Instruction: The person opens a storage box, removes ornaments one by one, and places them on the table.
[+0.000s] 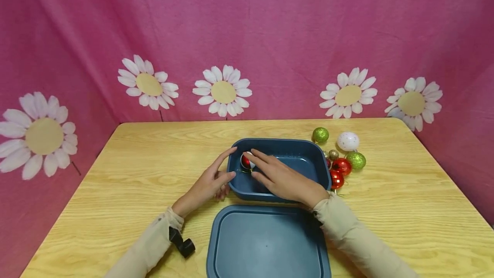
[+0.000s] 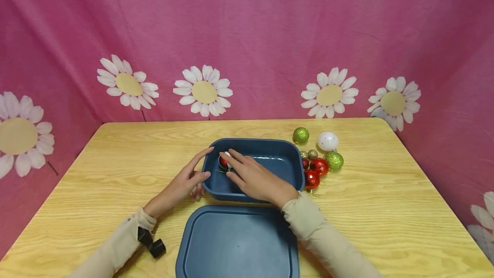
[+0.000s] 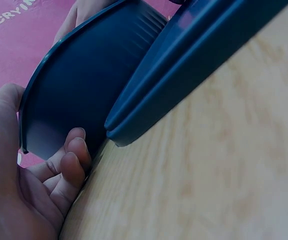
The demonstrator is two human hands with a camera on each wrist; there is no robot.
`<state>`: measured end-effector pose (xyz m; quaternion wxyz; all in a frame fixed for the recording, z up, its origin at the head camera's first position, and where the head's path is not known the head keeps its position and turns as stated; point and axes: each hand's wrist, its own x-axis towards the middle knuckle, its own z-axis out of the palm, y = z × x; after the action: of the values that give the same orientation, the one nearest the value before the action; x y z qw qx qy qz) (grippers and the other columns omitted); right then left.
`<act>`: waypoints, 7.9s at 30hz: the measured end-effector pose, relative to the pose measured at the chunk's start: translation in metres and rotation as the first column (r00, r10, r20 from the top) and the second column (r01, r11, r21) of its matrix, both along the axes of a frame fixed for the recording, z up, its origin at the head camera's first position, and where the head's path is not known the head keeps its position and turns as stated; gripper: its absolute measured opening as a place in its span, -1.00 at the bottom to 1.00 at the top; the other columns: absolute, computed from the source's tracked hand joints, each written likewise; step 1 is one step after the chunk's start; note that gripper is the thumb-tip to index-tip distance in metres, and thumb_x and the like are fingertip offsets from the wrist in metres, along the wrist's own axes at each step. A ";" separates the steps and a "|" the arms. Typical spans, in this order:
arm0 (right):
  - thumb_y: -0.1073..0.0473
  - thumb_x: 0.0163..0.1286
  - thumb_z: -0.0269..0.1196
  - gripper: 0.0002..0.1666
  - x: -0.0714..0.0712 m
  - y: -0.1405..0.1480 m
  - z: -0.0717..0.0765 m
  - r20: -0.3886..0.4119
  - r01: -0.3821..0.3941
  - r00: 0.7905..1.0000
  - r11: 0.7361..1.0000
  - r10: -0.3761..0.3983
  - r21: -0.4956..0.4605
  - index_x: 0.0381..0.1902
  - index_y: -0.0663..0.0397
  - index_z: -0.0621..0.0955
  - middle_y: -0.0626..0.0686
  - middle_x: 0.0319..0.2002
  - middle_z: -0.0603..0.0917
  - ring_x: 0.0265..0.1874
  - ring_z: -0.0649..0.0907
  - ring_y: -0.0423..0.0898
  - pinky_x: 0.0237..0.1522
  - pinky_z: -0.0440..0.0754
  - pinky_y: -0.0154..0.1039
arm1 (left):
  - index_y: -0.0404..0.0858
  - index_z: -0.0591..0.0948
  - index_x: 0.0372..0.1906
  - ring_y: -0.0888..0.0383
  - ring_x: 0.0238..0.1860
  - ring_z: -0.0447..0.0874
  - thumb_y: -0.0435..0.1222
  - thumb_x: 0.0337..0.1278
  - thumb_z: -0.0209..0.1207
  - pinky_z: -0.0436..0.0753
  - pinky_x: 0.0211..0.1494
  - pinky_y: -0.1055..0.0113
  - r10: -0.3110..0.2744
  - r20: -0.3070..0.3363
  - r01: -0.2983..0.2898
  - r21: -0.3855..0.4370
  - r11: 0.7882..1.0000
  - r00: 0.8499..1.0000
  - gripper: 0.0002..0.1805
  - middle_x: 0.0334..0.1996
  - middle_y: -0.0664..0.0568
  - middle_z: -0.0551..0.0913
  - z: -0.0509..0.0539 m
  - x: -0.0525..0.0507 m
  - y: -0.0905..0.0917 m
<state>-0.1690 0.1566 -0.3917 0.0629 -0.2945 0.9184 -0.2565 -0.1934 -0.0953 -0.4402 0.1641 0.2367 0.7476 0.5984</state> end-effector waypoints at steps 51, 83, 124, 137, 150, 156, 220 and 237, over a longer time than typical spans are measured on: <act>-0.01 0.51 0.18 -0.65 -0.009 0.001 -0.009 0.169 -0.062 0.981 0.979 0.096 -0.193 0.17 -0.08 0.58 -0.19 -0.11 0.70 -0.15 0.66 -0.31 -0.04 0.63 -0.29 | 0.02 0.08 0.58 -0.33 -0.60 0.48 -0.28 0.51 0.02 0.52 -0.64 0.30 -0.011 0.016 0.011 -0.012 1.000 1.000 -0.32 -0.57 -0.47 0.52 0.031 0.016 0.004; -0.07 0.52 0.14 -0.59 -0.010 0.002 -0.009 0.210 -0.033 0.975 0.986 0.068 -0.164 0.18 0.00 0.58 -0.14 -0.22 0.71 -0.27 0.67 -0.24 -0.19 0.63 -0.25 | 0.06 0.07 0.58 -0.28 -0.61 0.50 -0.29 0.52 0.00 0.51 -0.65 0.31 -0.006 0.012 0.007 -0.016 1.000 1.000 -0.33 -0.57 -0.44 0.53 0.028 0.015 0.004; -0.06 0.46 0.23 -0.66 -0.010 0.002 -0.009 0.178 -0.044 0.981 0.978 0.082 -0.205 0.06 -0.03 0.57 -0.11 -0.12 0.70 -0.16 0.66 -0.24 -0.08 0.62 -0.23 | 0.07 0.08 0.58 -0.26 -0.62 0.50 -0.30 0.51 0.00 0.52 -0.64 0.31 0.006 0.013 -0.006 -0.017 1.000 1.000 -0.33 -0.57 -0.40 0.55 0.028 0.015 0.005; -0.08 0.43 0.26 -0.58 -0.010 0.002 -0.010 0.176 -0.061 0.980 0.979 0.096 -0.194 0.12 0.00 0.58 -0.10 -0.16 0.71 -0.21 0.67 -0.24 -0.16 0.64 -0.27 | 0.06 0.08 0.58 -0.28 -0.62 0.50 -0.30 0.51 0.00 0.51 -0.66 0.30 0.005 0.015 -0.005 -0.011 1.000 1.000 -0.33 -0.59 -0.42 0.54 0.030 0.016 0.005; -0.11 0.47 0.20 -0.56 -0.009 0.002 -0.009 0.195 -0.040 0.978 0.986 0.072 -0.163 0.15 -0.01 0.58 -0.12 -0.16 0.69 -0.24 0.65 -0.25 -0.17 0.63 -0.25 | 0.05 0.07 0.58 -0.26 -0.63 0.51 -0.31 0.52 -0.01 0.51 -0.67 0.30 -0.004 0.008 0.005 -0.007 1.000 1.000 -0.33 -0.59 -0.41 0.54 0.028 0.015 0.005; -0.11 0.49 0.18 -0.57 -0.008 0.002 -0.008 0.211 -0.034 0.975 0.987 0.067 -0.156 0.16 -0.02 0.57 -0.13 -0.20 0.68 -0.28 0.64 -0.24 -0.21 0.63 -0.24 | 0.05 0.07 0.59 -0.27 -0.62 0.51 -0.28 0.52 0.00 0.52 -0.65 0.30 -0.005 0.014 0.006 -0.012 1.000 1.000 -0.33 -0.59 -0.41 0.55 0.028 0.015 0.004; -0.01 0.45 0.26 -0.60 -0.012 0.002 -0.009 0.205 -0.178 0.950 0.950 0.234 -0.258 0.14 -0.01 0.54 -0.15 -0.12 0.65 -0.27 0.59 -0.17 -0.18 0.60 -0.26 | 0.07 0.08 0.58 -0.29 -0.61 0.49 -0.29 0.51 0.02 0.52 -0.63 0.31 0.011 0.029 -0.011 -0.015 1.000 1.000 -0.33 -0.55 -0.45 0.54 0.031 0.015 0.004; 0.14 0.23 0.46 -0.47 -0.023 0.086 0.054 0.019 0.178 0.984 0.957 -0.178 -0.230 0.13 0.13 0.59 0.07 -0.02 0.64 -0.09 0.64 0.01 -0.05 0.67 0.00 | 0.12 0.11 0.57 -0.24 -0.61 0.51 -0.25 0.50 0.03 0.53 -0.63 0.33 0.020 0.015 -0.019 -0.025 1.000 1.000 -0.34 -0.56 -0.35 0.56 0.028 0.015 0.005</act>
<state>-0.1919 0.2428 -0.3377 0.0040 -0.2161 0.9052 -0.3660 -0.1785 -0.0907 -0.4118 0.1668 0.2228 0.7560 0.5925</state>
